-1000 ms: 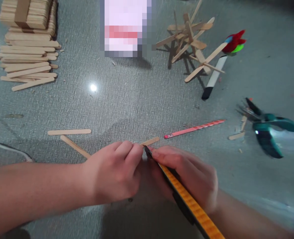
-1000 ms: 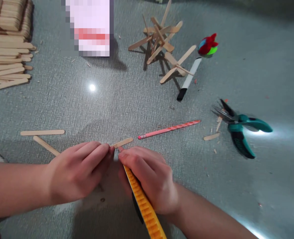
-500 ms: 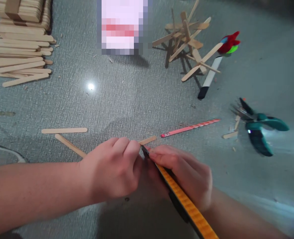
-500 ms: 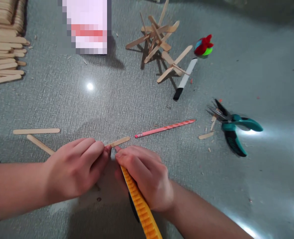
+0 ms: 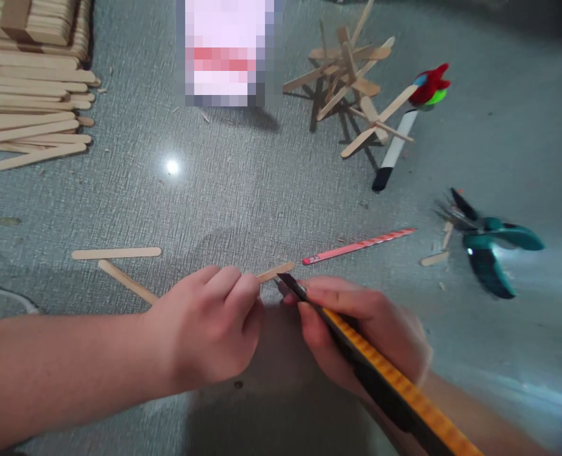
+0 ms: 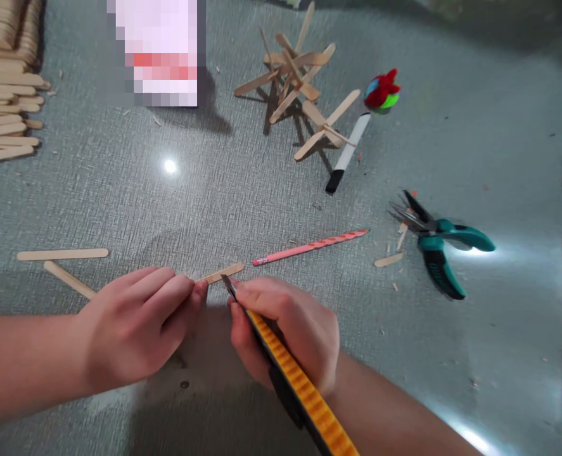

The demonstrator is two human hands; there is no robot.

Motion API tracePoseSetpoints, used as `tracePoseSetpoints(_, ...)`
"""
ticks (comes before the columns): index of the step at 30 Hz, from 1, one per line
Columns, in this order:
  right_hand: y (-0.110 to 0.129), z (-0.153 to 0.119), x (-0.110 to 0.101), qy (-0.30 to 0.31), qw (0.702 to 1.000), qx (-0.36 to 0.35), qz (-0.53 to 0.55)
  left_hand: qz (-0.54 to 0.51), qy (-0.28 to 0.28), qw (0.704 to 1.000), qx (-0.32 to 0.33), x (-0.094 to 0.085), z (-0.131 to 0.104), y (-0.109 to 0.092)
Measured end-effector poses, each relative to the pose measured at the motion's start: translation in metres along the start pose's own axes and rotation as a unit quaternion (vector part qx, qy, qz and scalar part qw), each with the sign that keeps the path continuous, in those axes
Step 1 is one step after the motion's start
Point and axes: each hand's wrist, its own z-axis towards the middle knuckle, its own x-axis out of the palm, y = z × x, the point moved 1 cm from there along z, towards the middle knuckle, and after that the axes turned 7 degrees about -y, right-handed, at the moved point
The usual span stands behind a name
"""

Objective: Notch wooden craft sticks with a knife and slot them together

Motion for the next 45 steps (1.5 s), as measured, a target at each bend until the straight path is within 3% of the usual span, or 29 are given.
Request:
tracePoseSetpoints(10, 0.0, 0.005, 0.004, 0.043, 0.998, -0.037, 0.04, 0.042, 0.013, 0.997, 0.066, -0.003, -0.003, 0.001)
tracePoseSetpoints(24, 0.0, 0.001, 0.004, 0.063, 0.997, -0.03, 0.034, 0.039, 0.017, 0.997, 0.065, -0.003, -0.001, 0.0)
tracePoseSetpoints(31, 0.006, 0.006, 0.003, 0.111, 0.993, -0.011, 0.044, 0.062, 0.041, 0.994, 0.086, -0.002, 0.0, -0.001)
tracePoseSetpoints(42, 0.008, 0.005, 0.006, 0.091, 0.995, -0.023, 0.024, 0.068, 0.044, 0.993, 0.085, 0.0, 0.001, -0.001)
tracePoseSetpoints(45, 0.007, 0.004, 0.006, 0.082, 0.996, -0.026, 0.026, 0.048, 0.035, 0.997, 0.056, 0.0, 0.0, 0.0)
